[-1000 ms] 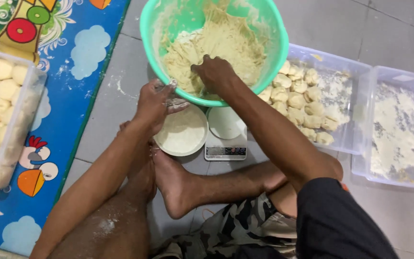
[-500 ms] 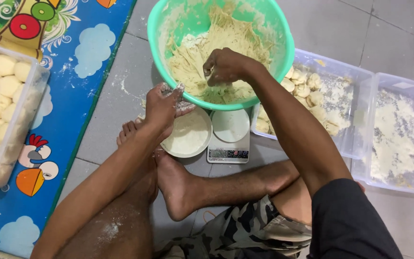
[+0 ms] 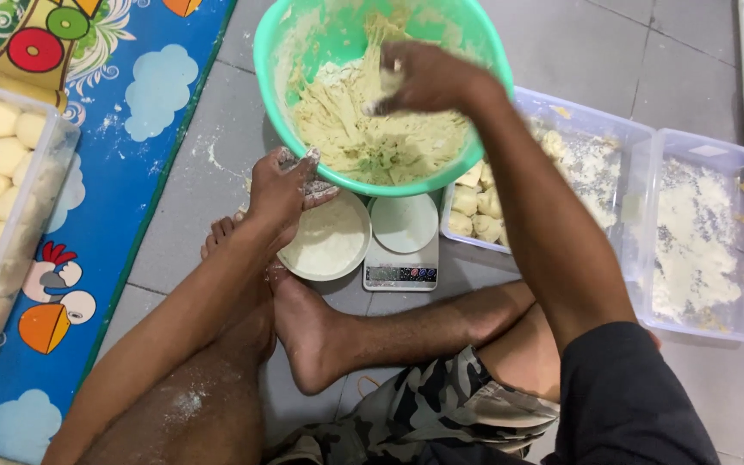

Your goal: Portioning and weighing dough balls from a large mixing bowl and placing them into a storage tray.

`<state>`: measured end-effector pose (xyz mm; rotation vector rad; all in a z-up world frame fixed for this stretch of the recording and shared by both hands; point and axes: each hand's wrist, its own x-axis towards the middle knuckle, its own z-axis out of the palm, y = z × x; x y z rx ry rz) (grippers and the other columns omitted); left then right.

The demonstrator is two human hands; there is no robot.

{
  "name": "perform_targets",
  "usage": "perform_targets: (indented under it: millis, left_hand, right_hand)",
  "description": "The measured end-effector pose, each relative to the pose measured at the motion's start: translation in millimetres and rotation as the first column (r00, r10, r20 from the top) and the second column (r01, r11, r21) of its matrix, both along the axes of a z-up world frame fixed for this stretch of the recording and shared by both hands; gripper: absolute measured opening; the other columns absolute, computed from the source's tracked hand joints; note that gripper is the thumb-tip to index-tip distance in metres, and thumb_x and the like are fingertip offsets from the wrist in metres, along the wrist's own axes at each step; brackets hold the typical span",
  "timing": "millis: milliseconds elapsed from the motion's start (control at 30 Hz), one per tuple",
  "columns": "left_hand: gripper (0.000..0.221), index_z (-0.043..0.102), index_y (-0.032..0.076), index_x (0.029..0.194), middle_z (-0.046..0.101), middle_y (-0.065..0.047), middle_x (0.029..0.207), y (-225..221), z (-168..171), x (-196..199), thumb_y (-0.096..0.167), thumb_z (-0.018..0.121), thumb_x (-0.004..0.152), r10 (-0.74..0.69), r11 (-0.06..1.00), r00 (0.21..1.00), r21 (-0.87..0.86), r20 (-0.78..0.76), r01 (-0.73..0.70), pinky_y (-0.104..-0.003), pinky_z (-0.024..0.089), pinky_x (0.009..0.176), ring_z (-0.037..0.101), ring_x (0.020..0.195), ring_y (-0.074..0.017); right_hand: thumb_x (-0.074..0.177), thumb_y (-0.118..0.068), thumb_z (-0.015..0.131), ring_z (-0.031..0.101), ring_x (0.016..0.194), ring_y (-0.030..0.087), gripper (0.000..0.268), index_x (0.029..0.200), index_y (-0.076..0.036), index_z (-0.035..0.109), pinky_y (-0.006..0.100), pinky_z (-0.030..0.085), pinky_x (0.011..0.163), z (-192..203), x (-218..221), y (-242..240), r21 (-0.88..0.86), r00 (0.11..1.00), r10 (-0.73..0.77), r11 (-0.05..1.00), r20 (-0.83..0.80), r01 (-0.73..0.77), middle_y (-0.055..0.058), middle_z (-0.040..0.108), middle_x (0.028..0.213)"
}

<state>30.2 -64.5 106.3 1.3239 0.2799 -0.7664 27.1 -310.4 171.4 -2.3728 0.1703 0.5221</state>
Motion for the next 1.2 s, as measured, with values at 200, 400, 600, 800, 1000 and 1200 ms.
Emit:
perform_targets:
  millis: [200,400,600,800,1000,1200]
  left_hand:
    - [0.040,0.058,0.001,0.134,0.070,-0.013,0.132,1.8,-1.4,3.1,0.010,0.064,0.096,0.010,1.000,1.000,-0.003,-0.009,-0.010,-0.047,0.070,0.084,0.069,0.113,-0.0260]
    - [0.042,0.057,0.000,0.133,0.070,-0.014,0.130,1.7,0.3,3.2,0.012,0.066,0.094,0.003,1.000,1.000,-0.012,-0.022,-0.004,-0.046,0.070,0.084,0.068,0.112,-0.0246]
    - [0.046,0.053,0.004,0.136,0.070,-0.013,0.128,8.2,2.9,-5.5,0.023,0.063,0.095,-0.035,0.999,0.991,0.004,-0.131,0.036,-0.049,0.068,0.089,0.070,0.111,-0.0268]
    - [0.041,0.059,0.002,0.107,0.070,-0.023,0.103,21.6,-13.9,-19.5,0.041,0.047,0.105,-0.374,0.925,0.925,0.052,-0.060,0.377,-0.046,0.065,0.074,0.074,0.090,-0.0377]
    - [0.048,0.054,-0.013,0.128,0.068,-0.035,0.112,14.9,0.4,-42.5,0.019,0.067,0.095,-0.564,0.825,0.825,-0.027,0.018,0.565,-0.056,0.064,0.080,0.075,0.099,-0.0410]
    - [0.063,0.037,-0.022,0.143,0.052,-0.040,0.124,7.9,-16.9,-59.6,0.016,0.062,0.099,-0.535,0.828,0.844,-0.224,-0.044,0.514,-0.065,0.055,0.098,0.062,0.121,-0.0504]
  right_hand:
    - [0.101,-0.009,0.058,0.067,0.081,0.030,0.026,0.124,-0.015,0.047,0.044,0.047,0.064,-56.2,-3.3,-6.6,-0.104,0.992,-0.081,0.992,-0.100,0.071,0.022,0.063,0.120]
    - [0.094,-0.015,0.060,0.041,0.147,0.035,0.058,0.151,-0.013,0.049,0.050,0.042,0.113,-43.3,-21.2,-26.7,0.189,0.957,-0.249,0.943,-0.151,0.275,0.010,0.031,0.169]
    - [0.083,-0.050,0.062,0.061,0.091,0.024,0.040,0.095,-0.013,0.062,0.038,0.048,0.082,-44.3,-59.2,-35.4,0.935,0.896,-0.350,0.122,-0.275,0.334,0.010,0.065,0.102]
    - [0.086,-0.003,0.072,0.067,0.128,0.025,0.067,0.149,-0.010,0.049,0.040,0.062,0.104,24.6,-116.2,17.0,0.242,0.841,-0.528,0.806,-0.119,0.540,0.008,0.066,0.143]
    - [0.101,-0.021,0.065,0.068,0.057,0.021,0.020,0.102,-0.002,0.071,0.034,0.060,0.048,-31.5,-180.8,27.8,0.635,0.793,-0.598,0.659,0.115,0.404,0.016,0.067,0.073]
    - [0.100,-0.010,0.059,0.067,0.117,0.044,0.038,0.136,-0.002,0.067,0.057,0.050,0.102,-67.0,-216.2,82.0,0.409,0.860,-0.508,0.796,0.049,0.447,0.026,0.069,0.126]
